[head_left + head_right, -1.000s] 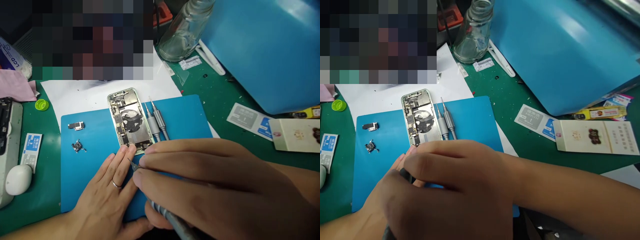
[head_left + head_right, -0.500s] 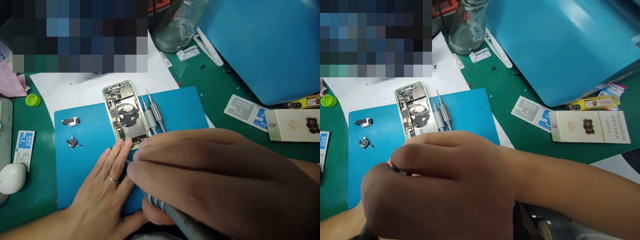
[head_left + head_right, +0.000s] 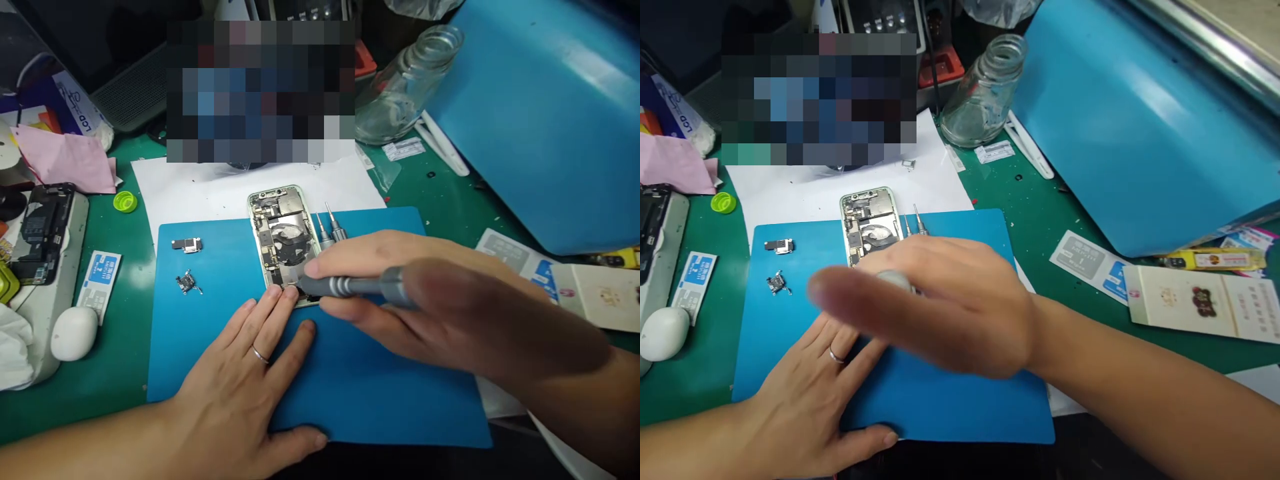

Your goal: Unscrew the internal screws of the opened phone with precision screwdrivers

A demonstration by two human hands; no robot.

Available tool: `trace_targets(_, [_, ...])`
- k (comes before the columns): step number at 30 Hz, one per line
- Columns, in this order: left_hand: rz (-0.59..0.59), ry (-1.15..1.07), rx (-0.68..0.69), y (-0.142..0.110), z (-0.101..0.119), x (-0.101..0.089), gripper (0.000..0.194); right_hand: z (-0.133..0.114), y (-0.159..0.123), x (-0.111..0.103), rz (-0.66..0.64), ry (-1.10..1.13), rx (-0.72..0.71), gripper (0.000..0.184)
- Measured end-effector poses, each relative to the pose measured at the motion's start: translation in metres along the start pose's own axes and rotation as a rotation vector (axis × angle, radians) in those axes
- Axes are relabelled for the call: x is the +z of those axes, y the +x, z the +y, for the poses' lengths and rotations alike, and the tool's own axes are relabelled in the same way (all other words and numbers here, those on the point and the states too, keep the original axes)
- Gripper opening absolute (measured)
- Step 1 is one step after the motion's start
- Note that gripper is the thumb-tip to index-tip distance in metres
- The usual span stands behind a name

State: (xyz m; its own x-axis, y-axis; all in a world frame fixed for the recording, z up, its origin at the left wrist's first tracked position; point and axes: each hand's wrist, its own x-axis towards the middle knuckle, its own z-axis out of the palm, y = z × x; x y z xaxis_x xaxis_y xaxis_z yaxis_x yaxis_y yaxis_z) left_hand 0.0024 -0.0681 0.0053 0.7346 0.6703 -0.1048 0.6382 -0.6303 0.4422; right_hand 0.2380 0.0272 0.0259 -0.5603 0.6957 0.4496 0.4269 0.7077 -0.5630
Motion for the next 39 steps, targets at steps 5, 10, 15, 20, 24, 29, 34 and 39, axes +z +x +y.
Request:
trace_targets(5, [0.037, 0.012, 0.032, 0.000, -0.001, 0.003, 0.094, 0.006, 0.005, 0.012, 0.099, -0.028, -0.282, 0.053])
trace_targets(10, [0.027, 0.021, 0.032, 0.000, 0.000, 0.002, 0.093, 0.013, -0.003, 0.022, 0.194, 0.059, -0.232, 0.055])
trace_targets(15, [0.030, 0.020, 0.031, 0.001, 0.001, 0.000, 0.094, 0.015, -0.005, 0.025, 0.177, 0.093, -0.176, 0.053])
trace_targets(20, [0.019, 0.020, 0.025, 0.000, 0.001, 0.001, 0.095, 0.014, -0.006, 0.027, 0.206, 0.080, -0.089, 0.044])
trace_targets(24, [0.013, 0.043, 0.025, -0.001, 0.001, 0.001, 0.094, 0.015, -0.009, 0.028, 0.216, 0.104, -0.032, 0.042])
trace_targets(29, [0.017, 0.054, 0.032, -0.001, 0.001, 0.002, 0.095, 0.015, -0.011, 0.029, 0.172, 0.152, -0.071, 0.040])
trace_targets(34, [0.012, 0.061, 0.036, 0.000, 0.001, 0.003, 0.095, 0.012, -0.010, 0.029, 0.049, 0.179, -0.126, 0.025])
trace_targets(39, [0.015, 0.059, 0.035, -0.001, 0.001, 0.003, 0.095, 0.011, -0.010, 0.030, 0.055, 0.187, -0.142, 0.026])
